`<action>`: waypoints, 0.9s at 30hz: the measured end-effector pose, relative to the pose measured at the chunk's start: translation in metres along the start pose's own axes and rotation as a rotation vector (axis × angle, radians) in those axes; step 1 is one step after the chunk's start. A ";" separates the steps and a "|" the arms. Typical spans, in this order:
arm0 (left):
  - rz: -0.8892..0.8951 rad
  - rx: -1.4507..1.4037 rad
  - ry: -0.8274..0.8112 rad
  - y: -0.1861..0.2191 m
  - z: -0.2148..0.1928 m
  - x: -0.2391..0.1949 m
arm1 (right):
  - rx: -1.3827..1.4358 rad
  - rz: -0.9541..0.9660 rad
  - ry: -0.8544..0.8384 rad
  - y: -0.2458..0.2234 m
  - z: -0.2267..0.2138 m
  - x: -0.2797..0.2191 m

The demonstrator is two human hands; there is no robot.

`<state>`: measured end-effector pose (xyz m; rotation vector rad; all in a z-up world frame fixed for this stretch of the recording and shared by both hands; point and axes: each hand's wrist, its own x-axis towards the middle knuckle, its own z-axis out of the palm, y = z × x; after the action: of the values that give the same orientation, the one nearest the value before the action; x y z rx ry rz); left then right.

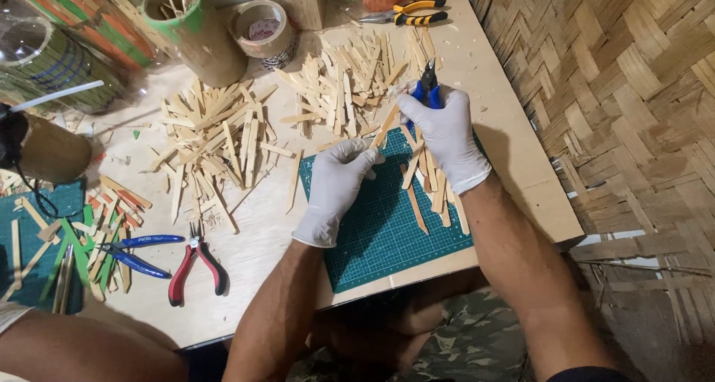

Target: Trimming small bamboo sticks using side cutters in a workshop setting.

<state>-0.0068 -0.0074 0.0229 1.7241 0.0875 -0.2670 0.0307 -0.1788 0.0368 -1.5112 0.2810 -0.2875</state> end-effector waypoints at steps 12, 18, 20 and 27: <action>0.074 -0.312 0.169 -0.010 -0.004 0.007 | -0.314 -0.218 -0.087 0.001 0.005 -0.013; 0.160 -0.506 0.233 -0.005 -0.009 0.008 | -0.690 -0.412 -0.211 -0.001 0.017 -0.046; 0.141 -0.494 0.238 -0.014 -0.011 0.013 | -0.701 -0.413 -0.223 -0.005 0.019 -0.048; 0.136 -0.486 0.255 -0.013 -0.010 0.012 | -0.744 -0.435 -0.255 -0.004 0.019 -0.046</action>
<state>0.0033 0.0037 0.0087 1.2650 0.2035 0.0749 -0.0054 -0.1448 0.0416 -2.3236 -0.1779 -0.3481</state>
